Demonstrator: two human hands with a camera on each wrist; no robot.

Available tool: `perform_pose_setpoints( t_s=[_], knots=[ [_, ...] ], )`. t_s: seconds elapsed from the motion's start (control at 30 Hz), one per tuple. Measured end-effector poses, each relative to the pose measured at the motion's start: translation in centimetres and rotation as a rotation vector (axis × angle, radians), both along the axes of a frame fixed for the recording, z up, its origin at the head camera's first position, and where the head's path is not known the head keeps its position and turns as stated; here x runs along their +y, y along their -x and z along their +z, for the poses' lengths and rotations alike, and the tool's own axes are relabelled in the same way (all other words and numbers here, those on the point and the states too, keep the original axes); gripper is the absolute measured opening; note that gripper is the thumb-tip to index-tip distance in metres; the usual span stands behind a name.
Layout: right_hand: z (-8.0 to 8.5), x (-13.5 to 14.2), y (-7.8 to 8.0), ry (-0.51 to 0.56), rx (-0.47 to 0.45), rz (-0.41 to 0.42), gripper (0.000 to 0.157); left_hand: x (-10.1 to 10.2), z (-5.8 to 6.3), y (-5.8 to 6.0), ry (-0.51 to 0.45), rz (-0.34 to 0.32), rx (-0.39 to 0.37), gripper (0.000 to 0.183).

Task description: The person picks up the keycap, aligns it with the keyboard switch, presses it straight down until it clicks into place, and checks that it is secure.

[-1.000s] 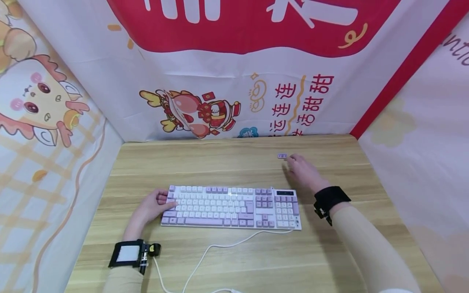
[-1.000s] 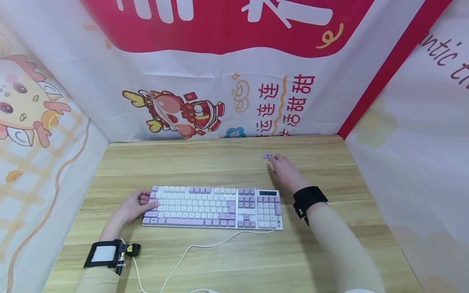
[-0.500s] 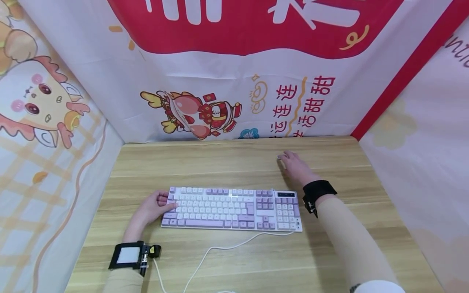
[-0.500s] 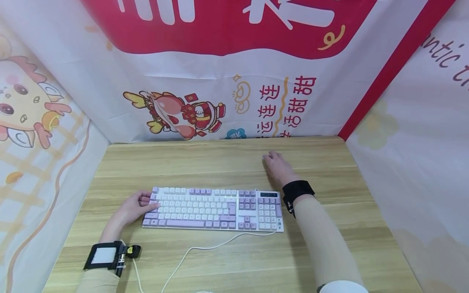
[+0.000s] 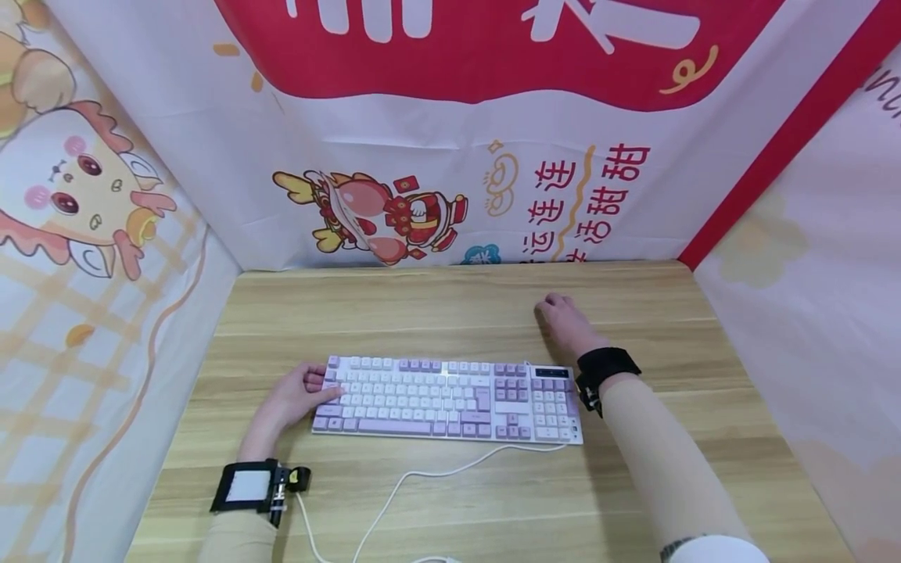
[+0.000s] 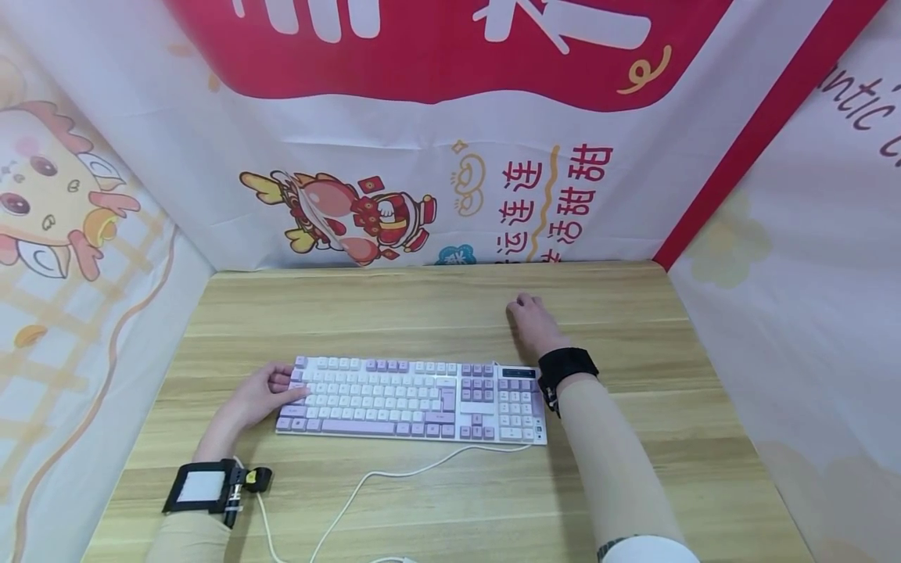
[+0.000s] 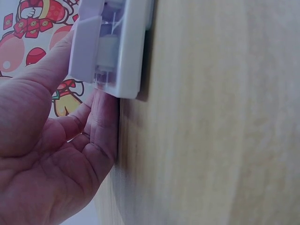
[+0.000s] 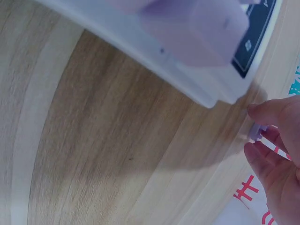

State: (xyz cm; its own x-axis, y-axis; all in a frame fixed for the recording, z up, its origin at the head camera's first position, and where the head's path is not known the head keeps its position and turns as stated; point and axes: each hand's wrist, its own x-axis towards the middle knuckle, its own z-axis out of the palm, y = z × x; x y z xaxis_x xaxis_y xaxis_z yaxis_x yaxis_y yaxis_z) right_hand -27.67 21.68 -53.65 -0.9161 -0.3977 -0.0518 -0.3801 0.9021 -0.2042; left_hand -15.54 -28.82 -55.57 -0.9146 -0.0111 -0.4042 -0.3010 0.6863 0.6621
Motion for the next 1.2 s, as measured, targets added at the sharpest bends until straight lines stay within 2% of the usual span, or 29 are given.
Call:
perform_pose_setpoints(
  t_s=[0.27, 0.47, 0.63, 0.9, 1.1, 1.2],
  knots=[
    [-0.3, 0.3, 0.2, 0.024, 0.005, -0.038, 0.023, 0.0, 0.1, 0.1, -0.006, 0.007, -0.001, 0.076],
    [-0.2, 0.3, -0.1, 0.006, -0.002, -0.029, 0.022, 0.0, 0.2, 0.0, 0.007, 0.000, 0.008, 0.077],
    [0.3, 0.2, -0.4, 0.096, -0.022, -0.046, 0.016, 0.0, 0.2, 0.0, 0.019, -0.005, 0.010, 0.077],
    [1.2, -0.2, -0.3, 0.251, -0.089, -0.086, 0.028, 0.1, 0.3, 0.0, 0.012, 0.002, 0.020, 0.075],
    [1.5, -0.2, -0.5, 0.305, -0.193, -0.140, 0.031, 0.0, 0.3, -0.1, 0.016, -0.005, 0.015, 0.078],
    [1.5, 0.0, -0.7, 0.327, -0.228, -0.138, 0.031, 0.0, 0.2, -0.1, 0.017, 0.000, 0.013, 0.078]
  ],
)
